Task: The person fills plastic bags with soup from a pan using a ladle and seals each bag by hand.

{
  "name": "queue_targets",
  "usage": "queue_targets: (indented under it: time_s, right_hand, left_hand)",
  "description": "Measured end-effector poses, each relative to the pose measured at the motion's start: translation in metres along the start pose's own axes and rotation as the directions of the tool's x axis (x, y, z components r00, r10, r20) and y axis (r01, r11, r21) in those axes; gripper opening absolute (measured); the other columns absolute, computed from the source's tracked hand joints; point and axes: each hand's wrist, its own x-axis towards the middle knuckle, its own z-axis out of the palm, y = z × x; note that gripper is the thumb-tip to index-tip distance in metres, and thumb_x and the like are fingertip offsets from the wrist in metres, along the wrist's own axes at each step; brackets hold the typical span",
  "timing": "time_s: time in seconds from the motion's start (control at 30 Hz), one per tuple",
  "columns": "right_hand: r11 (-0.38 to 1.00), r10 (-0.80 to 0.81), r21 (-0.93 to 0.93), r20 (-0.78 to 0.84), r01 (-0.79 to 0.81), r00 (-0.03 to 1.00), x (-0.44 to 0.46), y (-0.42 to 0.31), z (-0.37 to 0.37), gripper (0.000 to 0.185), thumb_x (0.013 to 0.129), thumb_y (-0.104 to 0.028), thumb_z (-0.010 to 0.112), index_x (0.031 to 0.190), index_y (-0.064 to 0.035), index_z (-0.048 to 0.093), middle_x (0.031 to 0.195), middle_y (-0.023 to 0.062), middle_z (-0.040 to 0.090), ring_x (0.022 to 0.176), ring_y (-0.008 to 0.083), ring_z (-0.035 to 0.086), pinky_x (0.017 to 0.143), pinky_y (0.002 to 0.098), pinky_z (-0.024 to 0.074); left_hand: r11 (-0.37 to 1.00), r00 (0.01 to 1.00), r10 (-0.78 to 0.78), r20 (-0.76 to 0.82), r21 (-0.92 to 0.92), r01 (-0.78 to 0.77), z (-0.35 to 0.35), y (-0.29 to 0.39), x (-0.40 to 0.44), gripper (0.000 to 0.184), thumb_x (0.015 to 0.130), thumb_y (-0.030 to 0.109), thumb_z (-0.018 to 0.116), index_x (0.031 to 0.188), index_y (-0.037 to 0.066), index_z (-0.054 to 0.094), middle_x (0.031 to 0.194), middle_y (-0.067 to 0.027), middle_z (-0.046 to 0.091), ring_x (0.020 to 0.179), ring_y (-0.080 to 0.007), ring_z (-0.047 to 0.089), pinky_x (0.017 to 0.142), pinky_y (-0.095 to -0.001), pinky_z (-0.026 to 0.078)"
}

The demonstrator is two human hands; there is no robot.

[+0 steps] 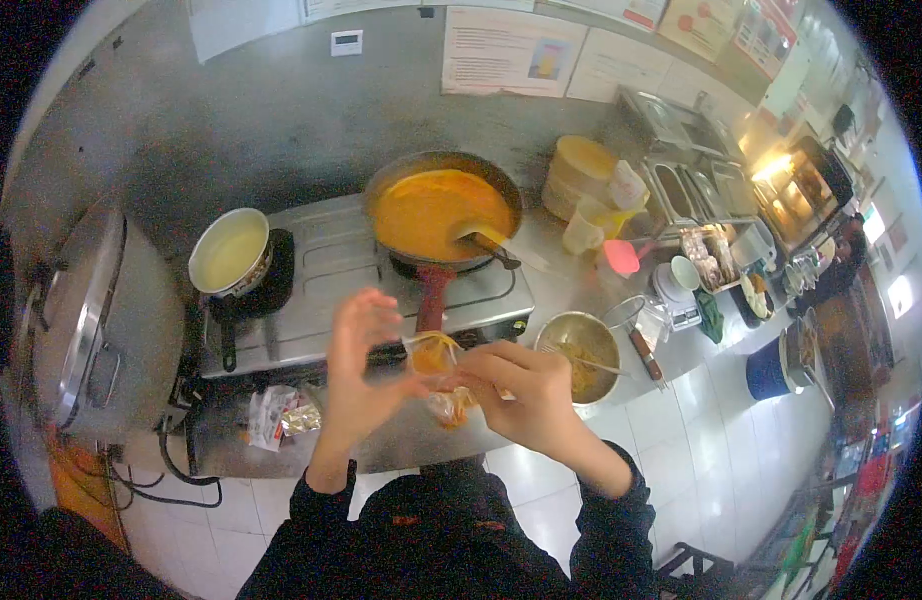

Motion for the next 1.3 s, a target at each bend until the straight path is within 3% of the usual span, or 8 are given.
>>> queue_targets:
  time_s: [0.13, 0.27, 0.37, 0.43, 0.53, 0.8, 1.07, 1.3]
  right_hand:
    - [0.993, 0.113, 0.036, -0.069, -0.111, 0.991, -0.025, 0.010, -0.008, 0.014, 0.065, 0.003, 0.065, 0.078, -0.0038, 0.063, 0.072, 0.0085, 0.063, 0.061, 0.0200, 0.062, 0.051, 0.0272, 0.0478]
    - [0.975, 0.220, 0.072, -0.189, -0.209, 0.957, -0.048, 0.018, -0.012, 0.021, 0.064, 0.004, 0.065, 0.083, -0.0040, 0.063, 0.069, 0.0088, 0.063, 0.061, 0.0171, 0.062, 0.054, 0.0253, 0.0482]
    - [0.908, 0.418, 0.139, -0.218, -0.396, 0.882, -0.065, 0.024, -0.016, 0.028, 0.062, 0.001, 0.067, 0.090, -0.0043, 0.062, 0.069, 0.0082, 0.063, 0.062, 0.0185, 0.063, 0.060, 0.0266, 0.0490]
    - [0.899, 0.437, 0.121, -0.187, -0.421, 0.880, -0.068, 0.026, -0.023, 0.031, 0.062, -0.002, 0.067, 0.092, -0.0043, 0.061, 0.070, 0.0087, 0.062, 0.064, 0.0194, 0.062, 0.062, 0.0276, 0.0489]
    - [0.902, 0.430, 0.088, -0.104, -0.422, 0.897, -0.083, 0.046, -0.022, 0.034, 0.063, -0.006, 0.068, 0.095, -0.0041, 0.060, 0.074, 0.0098, 0.061, 0.069, 0.0211, 0.062, 0.065, 0.0291, 0.0485]
    - [0.922, 0.386, 0.114, -0.178, -0.370, 0.905, -0.096, 0.080, -0.027, 0.029, 0.063, -0.008, 0.068, 0.091, -0.0033, 0.062, 0.085, 0.0116, 0.060, 0.074, 0.0242, 0.061, 0.064, 0.0296, 0.0472]
    - [0.912, 0.394, 0.196, -0.175, -0.361, 0.902, -0.113, 0.102, -0.032, 0.011, 0.065, -0.002, 0.065, 0.076, -0.0018, 0.064, 0.074, 0.0108, 0.062, 0.065, 0.0230, 0.061, 0.059, 0.0274, 0.0478]
    - [0.922, 0.374, 0.178, -0.188, -0.343, 0.908, -0.128, 0.112, -0.036, 0.013, 0.063, 0.000, 0.067, 0.075, -0.0005, 0.064, 0.075, 0.0111, 0.062, 0.066, 0.0222, 0.062, 0.059, 0.0267, 0.0480]
  left_hand:
    - [0.948, 0.920, -0.273, 0.281, -0.085, 0.308, -0.002, -0.030, -0.016, 0.030, 0.064, -0.001, 0.070, 0.092, -0.002, 0.060, 0.092, -0.0098, 0.060, 0.082, -0.0164, 0.056, 0.073, -0.0262, 0.045]
    - [0.918, 0.890, -0.346, 0.297, -0.091, 0.387, 0.023, -0.034, -0.026, 0.016, 0.066, -0.006, 0.065, 0.081, -0.002, 0.063, 0.083, -0.0091, 0.062, 0.078, -0.0151, 0.056, 0.070, -0.0248, 0.044]
    - [0.965, 0.942, -0.255, 0.216, -0.010, 0.264, 0.045, -0.041, -0.030, 0.011, 0.065, -0.006, 0.065, 0.074, 0.000, 0.065, 0.077, -0.0080, 0.063, 0.072, -0.0155, 0.057, 0.069, -0.0255, 0.043]
    - [0.996, 0.983, -0.028, 0.183, 0.092, 0.011, 0.058, -0.047, -0.034, 0.012, 0.061, -0.004, 0.065, 0.073, 0.001, 0.064, 0.069, -0.0066, 0.061, 0.068, -0.0172, 0.056, 0.069, -0.0280, 0.040]
    - [0.977, 0.978, 0.054, 0.201, 0.192, -0.093, 0.075, -0.055, -0.037, 0.010, 0.058, -0.001, 0.064, 0.067, 0.003, 0.062, 0.063, -0.0053, 0.059, 0.064, -0.0187, 0.054, 0.070, -0.0301, 0.036]
    - [0.957, 0.982, 0.086, 0.167, 0.261, -0.128, 0.119, -0.059, -0.046, 0.007, 0.059, 0.002, 0.063, 0.063, 0.006, 0.060, 0.062, -0.0039, 0.059, 0.060, -0.0184, 0.054, 0.071, -0.0309, 0.033]
    - [0.939, 0.981, 0.046, 0.191, 0.326, -0.107, 0.147, -0.062, -0.054, 0.006, 0.061, 0.005, 0.064, 0.067, 0.006, 0.063, 0.064, -0.0044, 0.060, 0.061, -0.0172, 0.054, 0.071, -0.0304, 0.033]
    - [0.901, 0.970, 0.193, 0.149, 0.365, -0.235, 0.170, -0.069, -0.062, 0.007, 0.059, -0.001, 0.058, 0.062, 0.004, 0.059, 0.061, -0.0056, 0.056, 0.061, -0.0211, 0.054, 0.066, -0.0322, 0.038]
